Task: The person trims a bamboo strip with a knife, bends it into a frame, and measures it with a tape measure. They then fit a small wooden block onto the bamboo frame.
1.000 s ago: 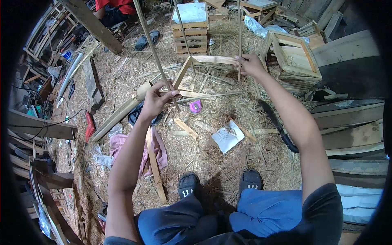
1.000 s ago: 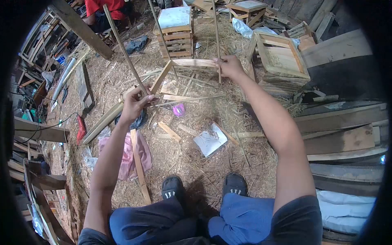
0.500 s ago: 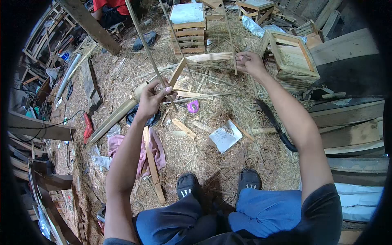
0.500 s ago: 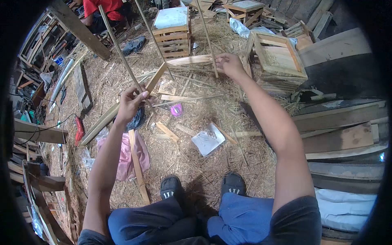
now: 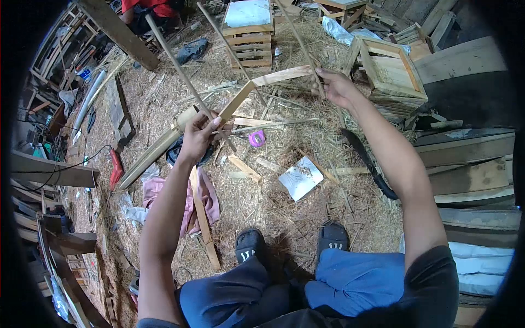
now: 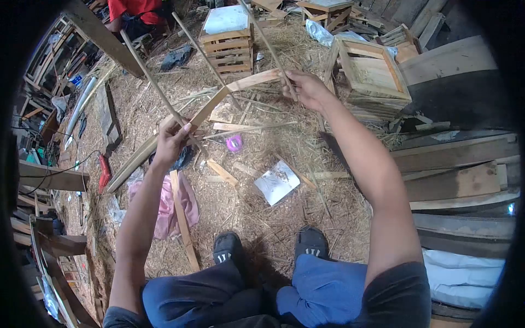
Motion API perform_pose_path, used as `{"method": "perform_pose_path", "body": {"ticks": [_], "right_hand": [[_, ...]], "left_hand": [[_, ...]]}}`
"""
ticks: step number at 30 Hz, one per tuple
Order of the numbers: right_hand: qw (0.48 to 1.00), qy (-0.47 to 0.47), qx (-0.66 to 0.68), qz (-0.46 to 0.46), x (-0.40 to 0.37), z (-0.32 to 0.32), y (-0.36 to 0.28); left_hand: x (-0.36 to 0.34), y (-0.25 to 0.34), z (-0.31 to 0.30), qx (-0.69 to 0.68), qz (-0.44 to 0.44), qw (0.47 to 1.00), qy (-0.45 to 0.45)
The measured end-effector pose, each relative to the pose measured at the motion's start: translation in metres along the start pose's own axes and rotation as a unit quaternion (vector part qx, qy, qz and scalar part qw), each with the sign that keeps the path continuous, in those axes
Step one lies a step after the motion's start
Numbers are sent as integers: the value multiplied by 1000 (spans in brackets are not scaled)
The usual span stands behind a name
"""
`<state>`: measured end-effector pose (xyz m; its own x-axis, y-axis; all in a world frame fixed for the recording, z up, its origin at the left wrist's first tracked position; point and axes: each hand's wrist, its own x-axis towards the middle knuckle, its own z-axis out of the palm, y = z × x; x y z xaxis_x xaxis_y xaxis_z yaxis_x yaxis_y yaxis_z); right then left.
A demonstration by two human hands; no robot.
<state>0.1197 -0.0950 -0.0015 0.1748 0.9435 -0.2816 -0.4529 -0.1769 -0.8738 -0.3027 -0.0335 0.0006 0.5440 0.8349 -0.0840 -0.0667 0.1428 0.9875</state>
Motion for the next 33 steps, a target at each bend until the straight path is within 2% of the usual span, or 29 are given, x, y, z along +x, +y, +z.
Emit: {"method": "perform_pose_path", "body": {"ticks": [4,6,9,17,22,33], "right_hand": [[1000,-22,5,6,8,0,-7],[999,-10,-19,-28,11,5,-5],[1000,2,-19,-20,11,8,-7],[999,21,-36,-27,9,14,-9],[998,-4,-55,-18,0,24,-16],[996,20,-65,-49,3,23,-11]], "left_hand": [[0,-16,-8,11,2,1000,-20],[0,-22,-11,-8,2,1000,-25],[2,-30,-17,-52,-15,998,-13],[-3,-39,-19,8,-58,998,4],[3,-43,-26,6,-51,999,3],[0,-51,-26,-2,-41,999,-7]]}}
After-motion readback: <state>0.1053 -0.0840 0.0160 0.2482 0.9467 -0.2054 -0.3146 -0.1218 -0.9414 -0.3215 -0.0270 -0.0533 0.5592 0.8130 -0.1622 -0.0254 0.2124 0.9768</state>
